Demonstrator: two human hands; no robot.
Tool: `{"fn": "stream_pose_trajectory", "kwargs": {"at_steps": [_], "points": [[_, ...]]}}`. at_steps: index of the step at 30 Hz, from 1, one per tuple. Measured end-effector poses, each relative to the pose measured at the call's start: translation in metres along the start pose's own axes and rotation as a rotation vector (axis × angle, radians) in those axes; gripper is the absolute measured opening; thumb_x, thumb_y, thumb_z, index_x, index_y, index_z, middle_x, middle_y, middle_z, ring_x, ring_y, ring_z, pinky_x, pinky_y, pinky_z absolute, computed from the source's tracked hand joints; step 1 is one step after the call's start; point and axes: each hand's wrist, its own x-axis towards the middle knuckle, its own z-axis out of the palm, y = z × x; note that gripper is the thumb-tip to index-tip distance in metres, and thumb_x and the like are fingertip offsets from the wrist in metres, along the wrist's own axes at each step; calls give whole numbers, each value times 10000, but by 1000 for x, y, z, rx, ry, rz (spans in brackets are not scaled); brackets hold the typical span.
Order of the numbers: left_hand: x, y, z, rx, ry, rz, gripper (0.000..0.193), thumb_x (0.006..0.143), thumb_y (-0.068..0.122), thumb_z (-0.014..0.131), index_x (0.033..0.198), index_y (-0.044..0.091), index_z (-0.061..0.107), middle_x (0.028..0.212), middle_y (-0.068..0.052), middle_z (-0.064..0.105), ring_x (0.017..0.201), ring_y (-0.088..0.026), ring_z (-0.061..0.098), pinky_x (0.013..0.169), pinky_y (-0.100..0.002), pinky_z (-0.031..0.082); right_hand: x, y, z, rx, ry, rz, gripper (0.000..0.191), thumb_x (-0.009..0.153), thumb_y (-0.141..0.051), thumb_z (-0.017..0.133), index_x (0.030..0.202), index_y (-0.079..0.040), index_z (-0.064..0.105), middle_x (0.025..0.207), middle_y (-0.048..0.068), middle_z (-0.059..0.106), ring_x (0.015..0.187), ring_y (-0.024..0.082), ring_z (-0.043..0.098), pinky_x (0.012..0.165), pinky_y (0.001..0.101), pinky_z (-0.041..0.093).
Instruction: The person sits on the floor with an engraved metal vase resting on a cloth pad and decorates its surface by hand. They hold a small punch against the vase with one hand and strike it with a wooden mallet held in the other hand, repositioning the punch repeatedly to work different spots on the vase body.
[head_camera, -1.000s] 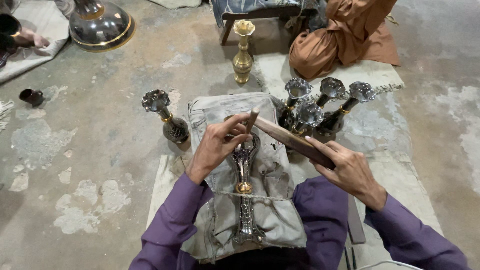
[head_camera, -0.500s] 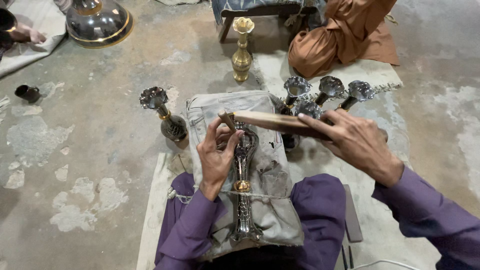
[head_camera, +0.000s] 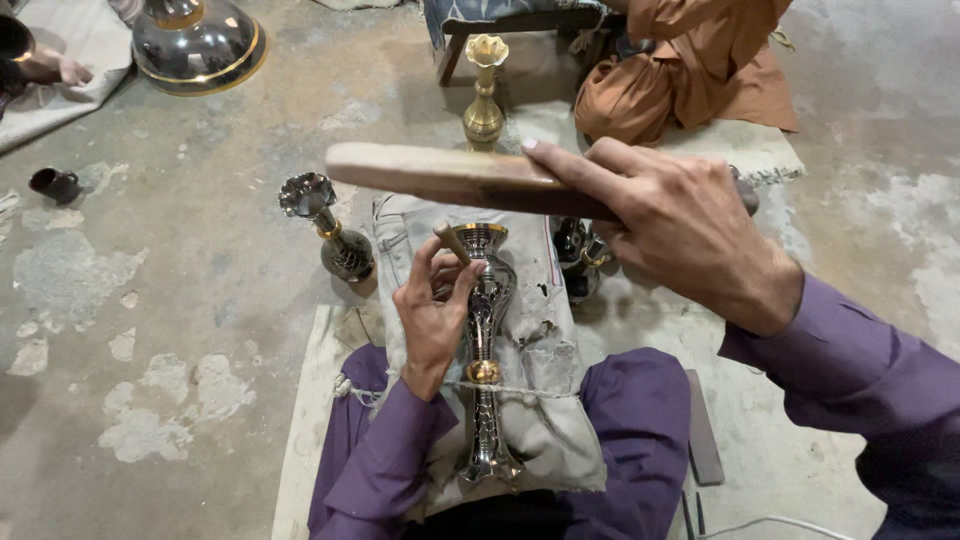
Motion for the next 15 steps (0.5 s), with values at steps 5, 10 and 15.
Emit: {"fn": "stream_pose_trajectory", "kwargs": {"at_steps": [5, 10, 15], "points": [[3, -5, 0, 29, -51, 6, 434, 960, 168, 755, 1351, 127, 573, 963, -102, 802, 844, -190, 811, 711, -302, 693, -2, 5, 15, 4, 81, 9, 587, 997, -185, 692, 1551, -292, 528, 917, 17, 690, 625, 132, 599, 514, 310, 507], [13, -6, -2, 108, -147, 38, 436, 942, 167, 768, 1337, 158, 583, 955, -71, 812, 837, -170, 809, 690, -289, 689, -17, 14, 24, 1, -6, 71, 646, 966, -261, 705, 1570, -343, 490, 956, -3, 708, 657, 133, 620, 540, 303, 514], [19, 0, -7, 115, -240, 50, 474, 915, 162, 777, 1356, 170, 602, 945, -67, 807, 821, -172, 807, 694, -298, 673, -37, 16, 35, 166, 3, 201, 724, 873, -230, 728, 1549, -325, 488, 1038, 16, 733, 683, 156, 656, 560, 307, 550]]}}
